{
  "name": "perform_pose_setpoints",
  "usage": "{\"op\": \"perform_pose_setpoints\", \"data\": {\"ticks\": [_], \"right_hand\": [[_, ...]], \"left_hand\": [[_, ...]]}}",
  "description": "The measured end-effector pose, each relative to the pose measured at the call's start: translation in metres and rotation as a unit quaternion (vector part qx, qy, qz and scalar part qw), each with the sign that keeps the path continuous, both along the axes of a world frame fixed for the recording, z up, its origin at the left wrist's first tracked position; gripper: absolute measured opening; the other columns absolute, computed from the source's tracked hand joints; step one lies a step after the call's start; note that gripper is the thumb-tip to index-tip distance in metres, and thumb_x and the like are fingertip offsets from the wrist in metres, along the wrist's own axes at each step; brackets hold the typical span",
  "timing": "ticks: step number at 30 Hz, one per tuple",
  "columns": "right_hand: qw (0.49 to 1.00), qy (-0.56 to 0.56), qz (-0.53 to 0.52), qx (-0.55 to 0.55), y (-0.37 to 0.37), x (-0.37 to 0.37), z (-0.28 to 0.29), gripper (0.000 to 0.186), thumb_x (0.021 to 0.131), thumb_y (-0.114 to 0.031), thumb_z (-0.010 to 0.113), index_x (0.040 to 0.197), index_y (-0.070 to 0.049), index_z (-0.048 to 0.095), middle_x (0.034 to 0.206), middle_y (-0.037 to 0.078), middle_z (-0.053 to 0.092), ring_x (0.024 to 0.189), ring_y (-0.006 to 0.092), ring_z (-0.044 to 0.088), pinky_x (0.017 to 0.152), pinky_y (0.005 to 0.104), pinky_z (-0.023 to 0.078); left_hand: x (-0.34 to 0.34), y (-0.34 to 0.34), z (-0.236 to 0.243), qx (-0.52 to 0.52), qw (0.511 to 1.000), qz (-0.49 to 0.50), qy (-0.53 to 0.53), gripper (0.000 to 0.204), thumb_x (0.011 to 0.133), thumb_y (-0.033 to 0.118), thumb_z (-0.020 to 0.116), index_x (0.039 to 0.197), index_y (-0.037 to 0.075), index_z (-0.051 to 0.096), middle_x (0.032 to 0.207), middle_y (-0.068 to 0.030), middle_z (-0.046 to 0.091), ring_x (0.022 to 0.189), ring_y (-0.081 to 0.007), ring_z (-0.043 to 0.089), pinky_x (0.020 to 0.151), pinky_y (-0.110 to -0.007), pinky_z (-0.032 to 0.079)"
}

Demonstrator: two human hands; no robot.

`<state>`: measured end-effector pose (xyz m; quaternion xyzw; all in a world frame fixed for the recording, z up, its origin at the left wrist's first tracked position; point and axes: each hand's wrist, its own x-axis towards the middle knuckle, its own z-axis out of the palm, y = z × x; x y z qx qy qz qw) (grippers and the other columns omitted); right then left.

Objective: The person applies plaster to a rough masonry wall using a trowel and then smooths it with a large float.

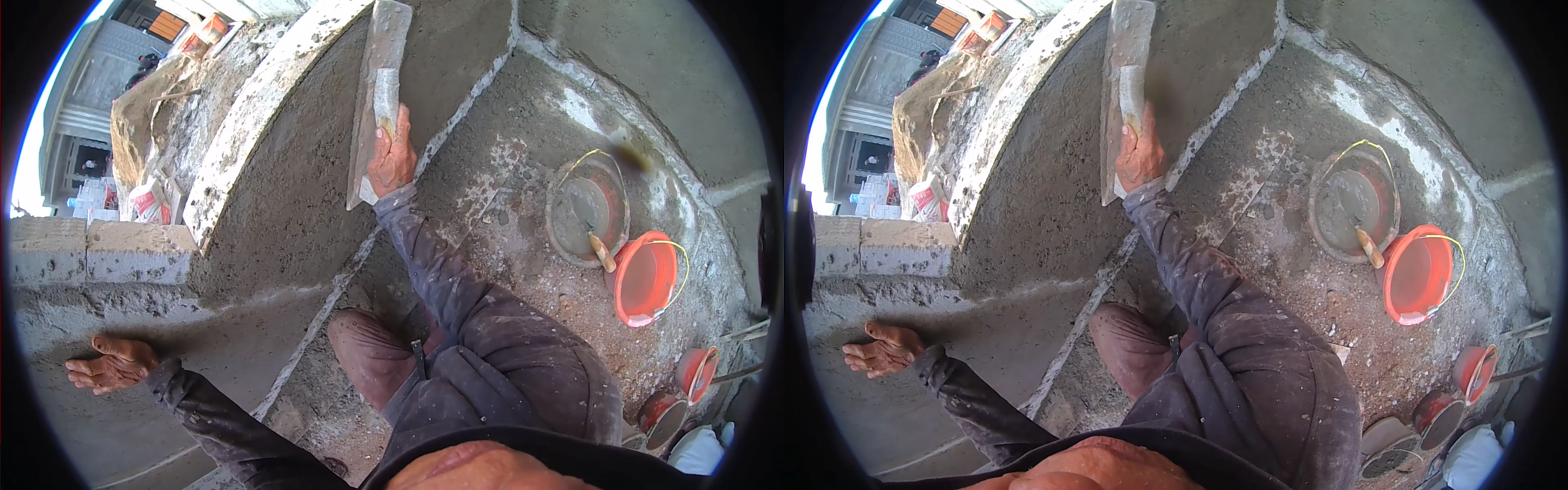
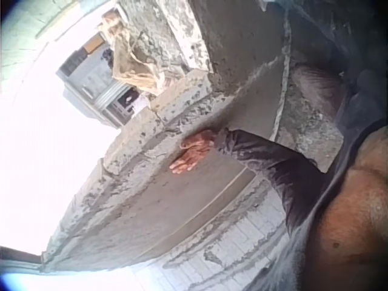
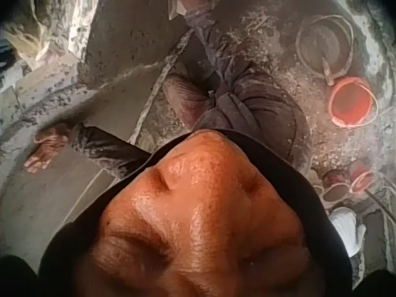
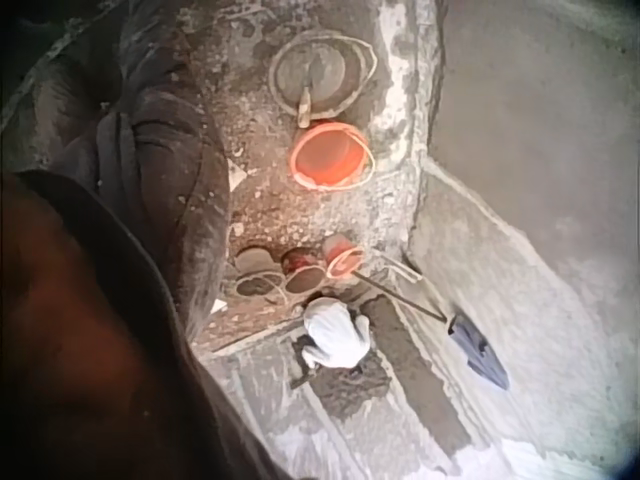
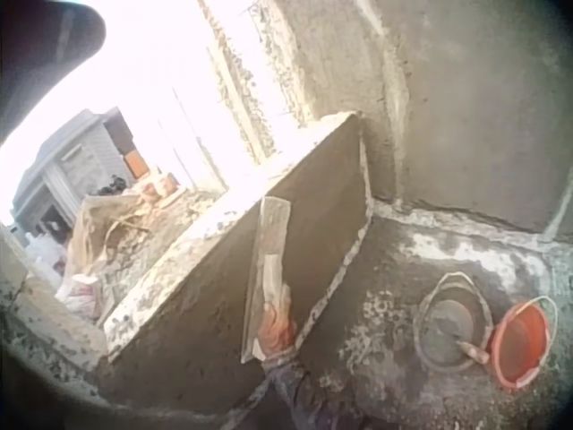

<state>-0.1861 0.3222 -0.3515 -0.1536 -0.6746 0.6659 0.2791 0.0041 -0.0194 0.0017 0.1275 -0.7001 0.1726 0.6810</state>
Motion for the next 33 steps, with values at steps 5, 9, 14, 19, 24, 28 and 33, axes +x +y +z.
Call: {"op": "perform_pose_setpoints", "data": {"ticks": [5,9,14,19,24,28,33], "right_hand": [[0.937,-0.216,-0.043,-0.272,0.035,-0.021,-0.114,0.049,0.110,-0.032,0.049,0.152,-0.007,0.041,0.106,0.028,0.069,0.074,0.0434,0.072,0.064,0.0572,0.060],[0.845,-0.312,0.049,-0.432,0.024,0.015,-0.189,0.039,0.110,-0.030,0.048,0.145,-0.012,0.046,0.088,0.017,0.063,0.055,0.0309,0.064,0.046,0.0468,0.056],[0.976,-0.197,0.003,-0.096,0.092,0.093,-0.122,0.046,0.108,-0.035,0.053,0.145,-0.009,0.045,0.084,0.021,0.068,0.061,0.0342,0.070,0.060,0.0501,0.058],[0.874,-0.349,0.103,0.322,0.231,0.175,-0.108,0.062,0.104,-0.034,0.055,0.158,-0.014,0.031,0.128,0.034,0.064,0.116,0.0542,0.065,0.098,0.0621,0.050],[0.778,-0.454,0.215,0.377,0.256,0.296,-0.181,0.056,0.102,-0.031,0.059,0.153,-0.016,0.039,0.131,0.032,0.063,0.116,0.0526,0.065,0.101,0.0623,0.050],[0.723,-0.531,0.223,0.381,0.262,0.375,-0.173,0.042,0.099,-0.026,0.061,0.138,-0.011,0.056,0.126,0.030,0.065,0.114,0.0510,0.067,0.101,0.0617,0.050],[0.850,-0.236,0.003,0.471,0.337,0.371,-0.111,0.025,0.094,-0.021,0.067,0.115,-0.008,0.071,0.118,0.019,0.065,0.118,0.0422,0.064,0.092,0.0553,0.052]], "left_hand": [[0.000,-0.002,-0.004,0.001,1.000,0.017,-0.007,0.103,0.098,0.085,0.028,0.164,0.006,0.033,0.171,-0.0220,0.028,0.161,-0.0383,0.019,0.127,-0.064,0.009],[0.002,0.002,-0.001,0.006,1.000,0.001,-0.003,0.103,0.097,0.086,0.029,0.164,0.007,0.034,0.170,-0.0225,0.030,0.161,-0.0397,0.020,0.127,-0.064,0.010],[0.004,0.006,0.000,0.019,1.000,-0.007,-0.002,0.106,0.096,0.087,0.028,0.164,0.006,0.033,0.170,-0.0242,0.029,0.161,-0.0411,0.019,0.126,-0.067,0.008],[0.007,0.011,0.000,0.033,0.999,-0.031,0.001,0.110,0.094,0.091,0.024,0.164,0.006,0.034,0.169,-0.0255,0.030,0.161,-0.0422,0.019,0.126,-0.069,0.005],[0.009,0.018,0.000,0.023,0.999,-0.040,-0.003,0.111,0.093,0.091,0.023,0.163,0.005,0.033,0.167,-0.0273,0.032,0.160,-0.0448,0.018,0.125,-0.071,0.006],[0.010,0.023,0.000,0.010,0.999,-0.043,-0.009,0.109,0.094,0.090,0.023,0.161,0.004,0.034,0.167,-0.0294,0.029,0.159,-0.0482,0.018,0.124,-0.073,0.009],[0.010,0.029,-0.002,0.020,0.998,-0.064,-0.009,0.112,0.093,0.092,0.023,0.159,0.003,0.037,0.166,-0.0318,0.029,0.158,-0.0501,0.021,0.122,-0.074,0.007]]}}
